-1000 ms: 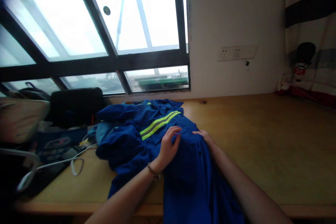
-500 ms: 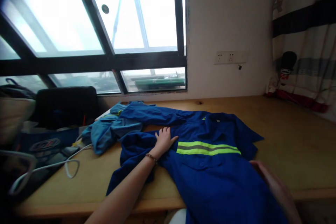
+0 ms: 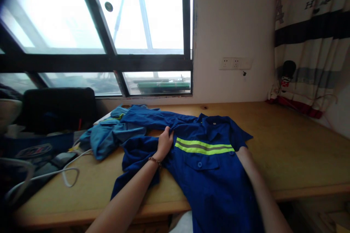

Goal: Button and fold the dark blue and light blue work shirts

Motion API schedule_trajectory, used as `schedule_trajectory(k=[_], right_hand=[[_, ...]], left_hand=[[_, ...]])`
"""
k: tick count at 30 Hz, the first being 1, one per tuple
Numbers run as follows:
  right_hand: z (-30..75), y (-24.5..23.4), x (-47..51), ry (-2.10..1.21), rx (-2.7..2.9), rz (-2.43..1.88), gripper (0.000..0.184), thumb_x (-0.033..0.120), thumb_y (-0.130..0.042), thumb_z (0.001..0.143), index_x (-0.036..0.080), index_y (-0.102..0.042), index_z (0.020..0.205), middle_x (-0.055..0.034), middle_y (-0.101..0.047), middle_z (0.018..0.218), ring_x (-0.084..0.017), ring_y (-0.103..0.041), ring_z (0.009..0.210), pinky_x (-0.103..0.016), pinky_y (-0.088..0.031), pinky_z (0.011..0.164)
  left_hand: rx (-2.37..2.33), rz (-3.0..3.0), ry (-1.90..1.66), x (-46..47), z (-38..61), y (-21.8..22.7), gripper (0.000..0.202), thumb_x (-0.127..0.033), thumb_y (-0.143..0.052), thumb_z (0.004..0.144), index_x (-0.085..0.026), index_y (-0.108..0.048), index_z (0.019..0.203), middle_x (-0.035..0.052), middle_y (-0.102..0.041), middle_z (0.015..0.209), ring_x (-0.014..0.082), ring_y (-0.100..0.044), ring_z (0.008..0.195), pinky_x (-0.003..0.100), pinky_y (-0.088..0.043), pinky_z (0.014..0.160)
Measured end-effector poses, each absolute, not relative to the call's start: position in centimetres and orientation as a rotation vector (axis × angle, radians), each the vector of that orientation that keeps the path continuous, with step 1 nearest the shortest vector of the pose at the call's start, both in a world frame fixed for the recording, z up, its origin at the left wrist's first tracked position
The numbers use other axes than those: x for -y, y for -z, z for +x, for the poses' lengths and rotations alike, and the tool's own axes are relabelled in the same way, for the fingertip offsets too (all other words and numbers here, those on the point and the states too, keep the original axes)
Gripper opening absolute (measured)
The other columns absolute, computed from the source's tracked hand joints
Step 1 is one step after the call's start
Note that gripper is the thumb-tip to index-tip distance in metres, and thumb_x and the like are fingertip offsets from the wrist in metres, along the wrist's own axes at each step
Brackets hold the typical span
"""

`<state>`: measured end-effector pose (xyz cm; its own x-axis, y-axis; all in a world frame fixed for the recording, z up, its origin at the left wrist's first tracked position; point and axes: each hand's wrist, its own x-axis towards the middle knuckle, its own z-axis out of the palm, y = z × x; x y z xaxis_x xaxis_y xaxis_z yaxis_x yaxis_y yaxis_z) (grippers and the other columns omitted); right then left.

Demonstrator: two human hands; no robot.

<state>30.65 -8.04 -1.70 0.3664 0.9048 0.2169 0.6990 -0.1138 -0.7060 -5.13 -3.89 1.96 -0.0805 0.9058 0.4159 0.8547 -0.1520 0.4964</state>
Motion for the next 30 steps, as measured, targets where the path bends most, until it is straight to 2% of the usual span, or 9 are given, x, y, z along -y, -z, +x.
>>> schedule_trajectory(k=[4,9,11,13,18,20,24,26,30], right_hand=[[31.7,-1.9,8.6,-0.475,1.374,-2.058,0.021,0.032,-0.06,0.052,0.017,-0.054,0.04,-0.0045,-0.053,0.039,-0.016,-0.048,0.038,-0.025,-0.033,0.039],[32.9,-10.0,12.3,0.541,0.877,-1.882,0.025,0.032,-0.054,0.065,0.014,-0.062,0.081,-0.0064,-0.06,0.062,-0.018,-0.053,0.055,-0.029,-0.04,0.054],[30.6,-12.2,13.4,0.728,0.877,-1.713,0.031,0.03,-0.049,0.071,0.011,-0.059,0.094,-0.0086,-0.06,0.071,-0.018,-0.054,0.063,-0.03,-0.041,0.063],[27.2,-13.3,13.8,0.54,1.189,-1.66,0.03,0.032,-0.05,0.072,0.013,-0.06,0.093,-0.0074,-0.059,0.073,-0.018,-0.054,0.067,-0.03,-0.041,0.065],[23.5,-12.1,10.6,-1.037,2.156,-1.311,0.029,0.034,-0.056,0.069,0.016,-0.063,0.09,-0.0048,-0.064,0.08,-0.018,-0.058,0.077,-0.029,-0.044,0.073],[25.5,-10.6,8.1,-1.065,1.852,-1.376,0.028,0.031,-0.051,0.072,0.013,-0.061,0.091,-0.0065,-0.065,0.081,-0.019,-0.059,0.079,-0.032,-0.045,0.074],[29.9,-6.6,3.6,-0.642,1.232,-1.755,0.037,0.01,-0.052,0.064,0.013,-0.056,0.1,-0.0126,-0.061,0.1,-0.021,-0.056,0.094,-0.032,-0.044,0.079],[30.2,-4.5,2.8,-0.714,1.2,-1.817,0.039,0.007,-0.054,0.06,0.009,-0.056,0.099,-0.0158,-0.061,0.097,-0.023,-0.058,0.089,-0.032,-0.047,0.073],[28.4,-1.8,3.2,-1.215,1.415,-1.617,0.026,0.013,-0.057,0.061,0.012,-0.061,0.087,-0.0085,-0.066,0.078,-0.019,-0.062,0.071,-0.029,-0.049,0.065]], left_hand=[[-1.925,2.155,-1.12,4.3,-5.2,-2.0,0.018,-0.028,-0.029,0.088,-0.019,-0.044,0.091,0.0048,-0.059,0.077,0.0161,-0.058,0.071,0.023,-0.038,0.061],[-1.472,2.588,-0.953,5.9,-2.7,-2.4,0.022,-0.027,-0.027,0.088,-0.018,-0.047,0.085,0.005,-0.058,0.082,0.0138,-0.058,0.071,0.021,-0.039,0.062],[-1.556,2.58,-0.915,5.8,-2.3,-2.6,0.022,-0.026,-0.027,0.088,-0.018,-0.048,0.087,0.006,-0.059,0.085,0.0143,-0.058,0.073,0.022,-0.039,0.062],[-1.811,2.445,-0.868,5.2,-3.1,-2.6,0.021,-0.024,-0.027,0.088,-0.018,-0.047,0.092,0.0069,-0.059,0.087,0.0155,-0.059,0.076,0.022,-0.04,0.062],[-2.29,2.025,-0.629,2.9,-7.6,-2.1,0.021,-0.029,-0.035,0.084,-0.019,-0.047,0.098,0.0087,-0.062,0.082,0.0212,-0.059,0.076,0.027,-0.04,0.062],[-2.334,1.958,-0.609,2.5,-8.5,-1.9,0.022,-0.031,-0.036,0.083,-0.019,-0.047,0.098,0.0088,-0.062,0.081,0.0223,-0.059,0.077,0.028,-0.04,0.062],[-2.349,1.968,-0.618,2.6,-8.1,-1.7,0.024,-0.032,-0.034,0.083,-0.019,-0.048,0.097,0.0086,-0.062,0.08,0.023,-0.06,0.075,0.028,-0.039,0.06],[-2.355,1.962,-0.615,2.7,-7.7,-1.7,0.024,-0.031,-0.033,0.083,-0.019,-0.048,0.098,0.0087,-0.062,0.079,0.0228,-0.06,0.074,0.028,-0.039,0.06],[-2.356,1.971,-0.617,2.5,-7.5,-1.5,0.024,-0.03,-0.033,0.083,-0.018,-0.047,0.099,0.0085,-0.062,0.079,0.0226,-0.06,0.072,0.028,-0.038,0.059]])
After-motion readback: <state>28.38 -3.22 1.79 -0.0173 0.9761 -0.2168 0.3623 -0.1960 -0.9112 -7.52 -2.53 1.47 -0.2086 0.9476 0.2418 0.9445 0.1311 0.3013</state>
